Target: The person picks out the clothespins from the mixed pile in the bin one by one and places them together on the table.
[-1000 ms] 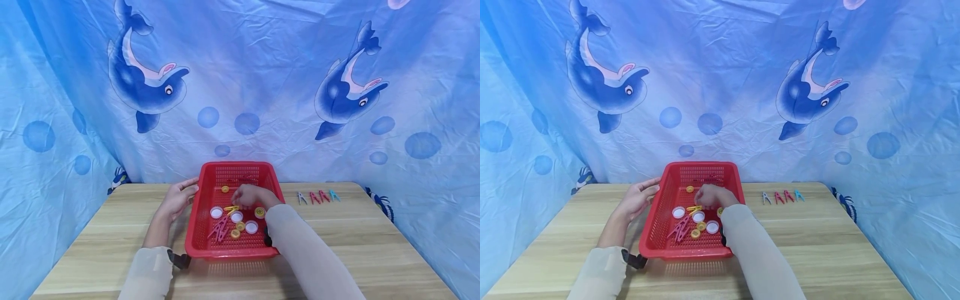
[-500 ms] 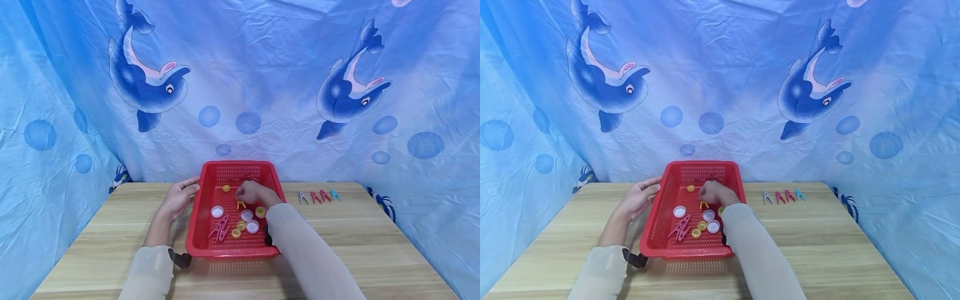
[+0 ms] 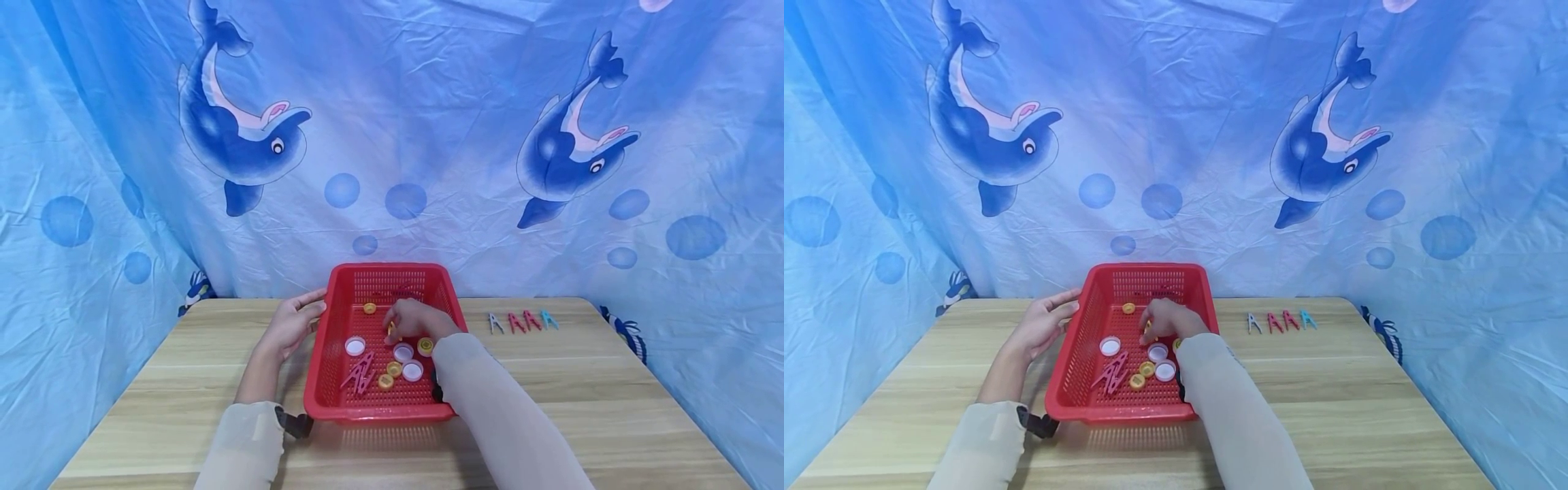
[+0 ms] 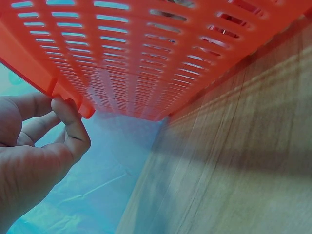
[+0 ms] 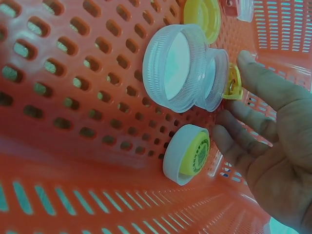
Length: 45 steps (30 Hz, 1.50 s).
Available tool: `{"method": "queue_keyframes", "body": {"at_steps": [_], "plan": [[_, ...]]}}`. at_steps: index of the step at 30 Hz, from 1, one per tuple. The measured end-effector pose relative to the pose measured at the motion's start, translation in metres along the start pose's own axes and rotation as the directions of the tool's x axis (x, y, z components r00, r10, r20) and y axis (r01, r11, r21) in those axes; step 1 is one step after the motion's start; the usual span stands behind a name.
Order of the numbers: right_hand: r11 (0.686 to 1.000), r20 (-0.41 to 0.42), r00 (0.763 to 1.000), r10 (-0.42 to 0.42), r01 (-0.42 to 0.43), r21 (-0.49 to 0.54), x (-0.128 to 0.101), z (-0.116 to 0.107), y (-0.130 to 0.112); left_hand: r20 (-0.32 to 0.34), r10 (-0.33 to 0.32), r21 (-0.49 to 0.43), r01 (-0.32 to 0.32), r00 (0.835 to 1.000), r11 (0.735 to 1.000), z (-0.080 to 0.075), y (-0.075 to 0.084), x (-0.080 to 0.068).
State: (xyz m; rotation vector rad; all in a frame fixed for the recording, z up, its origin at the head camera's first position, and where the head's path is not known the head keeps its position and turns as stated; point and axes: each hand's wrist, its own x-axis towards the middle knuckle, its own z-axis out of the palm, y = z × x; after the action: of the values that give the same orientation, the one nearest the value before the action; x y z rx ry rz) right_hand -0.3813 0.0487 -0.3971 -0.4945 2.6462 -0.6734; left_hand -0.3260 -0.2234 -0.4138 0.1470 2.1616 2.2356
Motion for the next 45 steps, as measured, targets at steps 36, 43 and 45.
{"method": "queue_keyframes", "body": {"at_steps": [36, 43, 45], "plan": [[0.912, -0.091, 0.909, -0.407, 0.398, -0.099, -0.011, -0.014, -0.028, 0.011, 0.001, -0.020, -0.001, 1.000, 1.000, 0.001, 0.000, 0.000], [0.878, -0.124, 0.870, -0.478, 0.467, -0.106, -0.022, -0.024, -0.041, 0.020, 0.003, -0.016, -0.002, 1.000, 1.000, 0.000, 0.000, -0.001], [0.875, -0.131, 0.865, -0.484, 0.476, -0.091, -0.027, -0.027, -0.046, 0.016, 0.000, -0.007, 0.000, 1.000, 1.000, 0.000, 0.000, -0.001]]}}
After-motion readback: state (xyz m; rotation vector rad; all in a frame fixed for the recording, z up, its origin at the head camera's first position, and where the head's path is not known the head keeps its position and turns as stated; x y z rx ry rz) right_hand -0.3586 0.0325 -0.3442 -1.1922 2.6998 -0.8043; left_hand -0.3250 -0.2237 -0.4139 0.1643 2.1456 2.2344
